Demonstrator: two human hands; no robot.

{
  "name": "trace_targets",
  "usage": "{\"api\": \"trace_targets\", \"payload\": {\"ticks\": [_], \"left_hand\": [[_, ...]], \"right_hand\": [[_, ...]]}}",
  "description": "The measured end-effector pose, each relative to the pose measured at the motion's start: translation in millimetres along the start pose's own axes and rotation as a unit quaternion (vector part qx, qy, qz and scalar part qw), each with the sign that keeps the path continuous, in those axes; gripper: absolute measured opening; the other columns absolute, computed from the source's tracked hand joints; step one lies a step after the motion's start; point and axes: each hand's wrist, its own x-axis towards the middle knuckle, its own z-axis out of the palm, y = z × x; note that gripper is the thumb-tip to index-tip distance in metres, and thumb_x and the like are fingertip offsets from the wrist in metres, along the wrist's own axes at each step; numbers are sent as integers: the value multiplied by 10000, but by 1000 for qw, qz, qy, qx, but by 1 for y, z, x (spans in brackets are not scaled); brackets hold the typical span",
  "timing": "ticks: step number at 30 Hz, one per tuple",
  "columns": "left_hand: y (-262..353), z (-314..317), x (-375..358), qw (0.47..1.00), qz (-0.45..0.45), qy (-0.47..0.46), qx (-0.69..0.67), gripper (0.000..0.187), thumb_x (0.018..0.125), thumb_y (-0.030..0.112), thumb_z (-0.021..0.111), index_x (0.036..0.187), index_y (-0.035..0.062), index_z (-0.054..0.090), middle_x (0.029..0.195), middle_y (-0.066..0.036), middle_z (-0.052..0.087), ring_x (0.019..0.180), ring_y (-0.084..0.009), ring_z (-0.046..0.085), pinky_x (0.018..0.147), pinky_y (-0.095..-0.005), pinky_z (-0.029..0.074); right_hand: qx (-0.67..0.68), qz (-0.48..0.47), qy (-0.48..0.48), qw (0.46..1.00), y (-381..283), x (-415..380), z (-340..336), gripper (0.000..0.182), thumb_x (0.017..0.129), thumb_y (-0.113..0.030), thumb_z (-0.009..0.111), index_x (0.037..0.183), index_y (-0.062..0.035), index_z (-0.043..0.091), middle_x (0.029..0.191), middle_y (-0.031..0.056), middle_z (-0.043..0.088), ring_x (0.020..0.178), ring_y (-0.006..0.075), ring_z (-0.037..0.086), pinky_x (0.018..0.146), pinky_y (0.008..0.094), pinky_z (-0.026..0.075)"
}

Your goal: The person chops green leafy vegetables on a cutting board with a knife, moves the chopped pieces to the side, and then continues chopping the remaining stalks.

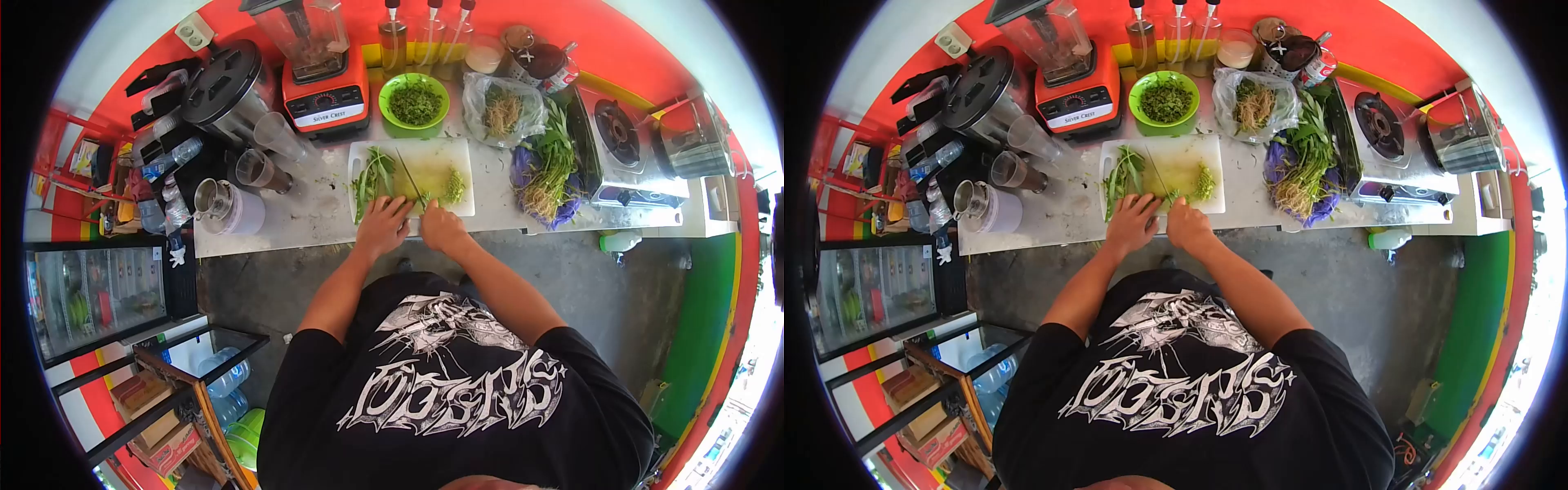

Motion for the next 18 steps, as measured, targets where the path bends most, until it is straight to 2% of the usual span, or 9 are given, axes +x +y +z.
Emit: {"api": "trace_targets", "payload": {"ticks": [2,3,6,8,9,11,18], "left_hand": [[-5,-2,1,1000,6,17,15,489,849,258,679,1325,157,625,1336,-57,582,1182,-290,520,976,-472,451],[19,7,-4,1000,-9,16,-12,489,849,258,679,1325,157,625,1336,-57,582,1182,-290,520,976,-472,451],[7,-3,0,1000,-20,0,-14,489,852,279,690,1321,155,628,1306,-58,588,1166,-308,518,987,-468,437],[7,-7,2,1000,-16,-1,6,491,848,293,694,1322,183,630,1323,-64,570,1160,-319,511,987,-484,433],[9,-8,0,1000,-19,-4,4,491,848,293,694,1322,183,630,1323,-64,570,1160,-319,511,987,-484,433],[8,-10,3,999,-34,-16,-17,496,844,308,696,1324,203,630,1352,-71,551,1151,-331,506,993,-502,428],[7,-10,4,999,-32,-28,-3,492,834,314,695,1310,200,642,1367,-74,550,1133,-337,508,981,-501,434]], "right_hand": [[-41,19,-8,999,-6,-7,-3,404,1015,-294,527,1191,67,487,1104,318,690,1078,469,674,952,516,526],[-60,35,-28,997,7,-30,-6,404,1015,-294,527,1191,67,487,1104,318,690,1078,469,674,952,516,526],[-53,25,-35,998,-5,-38,-12,398,1011,-295,529,1175,67,501,1093,319,692,1071,469,676,951,522,525],[-61,43,-49,996,-7,-41,-18,337,938,-167,555,1177,64,499,1100,290,703,1080,431,691,957,485,542],[-62,42,-53,996,-5,-43,-14,337,938,-167,555,1177,64,499,1100,290,703,1080,431,691,957,485,542],[-69,21,-34,997,-1,-40,-5,382,1011,-277,531,1168,69,493,1049,316,701,1019,469,694,905,527,548],[-83,14,8,996,5,-30,27,316,1022,-251,510,1138,38,455,993,296,713,948,453,716,831,519,577]]}}
